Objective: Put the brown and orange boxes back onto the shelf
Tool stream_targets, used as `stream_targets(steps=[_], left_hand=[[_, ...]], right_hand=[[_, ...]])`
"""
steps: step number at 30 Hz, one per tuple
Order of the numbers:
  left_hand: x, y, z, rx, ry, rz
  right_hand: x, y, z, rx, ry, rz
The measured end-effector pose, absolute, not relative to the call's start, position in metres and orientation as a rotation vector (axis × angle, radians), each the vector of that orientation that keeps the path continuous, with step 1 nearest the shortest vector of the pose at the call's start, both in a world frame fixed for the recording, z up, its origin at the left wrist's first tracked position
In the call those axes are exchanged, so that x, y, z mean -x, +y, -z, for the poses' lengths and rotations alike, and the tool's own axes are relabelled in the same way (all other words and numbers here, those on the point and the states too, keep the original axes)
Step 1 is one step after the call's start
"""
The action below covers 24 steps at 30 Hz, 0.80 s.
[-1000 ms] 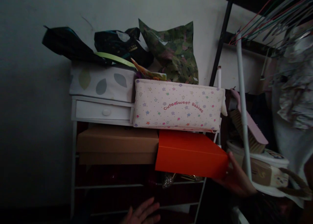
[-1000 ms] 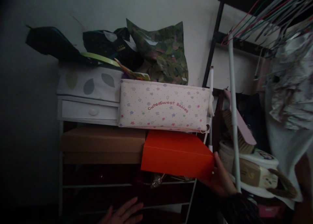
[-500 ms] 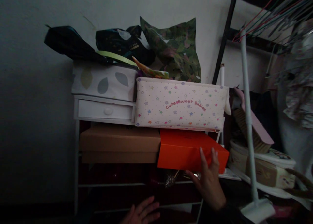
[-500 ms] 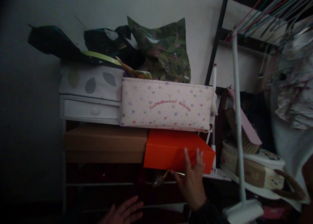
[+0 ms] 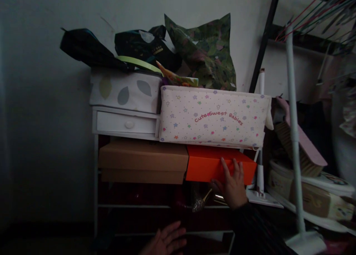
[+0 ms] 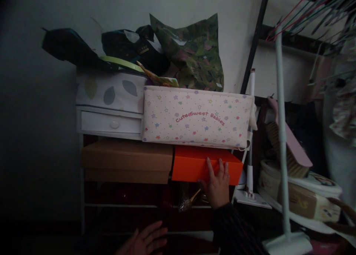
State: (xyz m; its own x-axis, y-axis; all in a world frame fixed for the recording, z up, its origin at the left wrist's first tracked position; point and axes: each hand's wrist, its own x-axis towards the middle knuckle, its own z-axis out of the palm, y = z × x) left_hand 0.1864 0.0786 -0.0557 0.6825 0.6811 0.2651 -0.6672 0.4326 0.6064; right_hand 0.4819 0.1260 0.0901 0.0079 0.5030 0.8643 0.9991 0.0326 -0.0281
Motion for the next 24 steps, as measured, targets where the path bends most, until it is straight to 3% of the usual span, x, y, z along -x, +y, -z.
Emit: stream_targets(steps=[7, 14, 16, 21, 24], left_hand=[[-0.185, 0.086, 0.067, -0.71, -0.036, -0.798], [-0.175, 0.083, 0.066, -0.62, 0.102, -0.853], [-0.173, 0.083, 0.067, -0.59, 0.198, -0.926], [-0.169, 0.088, 0.071, -0.769, 0.697, -1.254], [-0.166, 0.093, 0.071, -0.956, 0.95, -1.352]], right_hand=[[-0.481, 0.131, -0.086, 1.564, -1.599, 0.904], [-0.453, 0.109, -0.067, 1.38, -1.63, 0.712], [-0.436, 0.102, -0.048, 1.314, -1.727, 0.567], [-0.401, 0.101, 0.007, 1.419, -1.811, -0.251], [-0.389, 0.108, 0.026, 1.451, -1.765, -0.397]])
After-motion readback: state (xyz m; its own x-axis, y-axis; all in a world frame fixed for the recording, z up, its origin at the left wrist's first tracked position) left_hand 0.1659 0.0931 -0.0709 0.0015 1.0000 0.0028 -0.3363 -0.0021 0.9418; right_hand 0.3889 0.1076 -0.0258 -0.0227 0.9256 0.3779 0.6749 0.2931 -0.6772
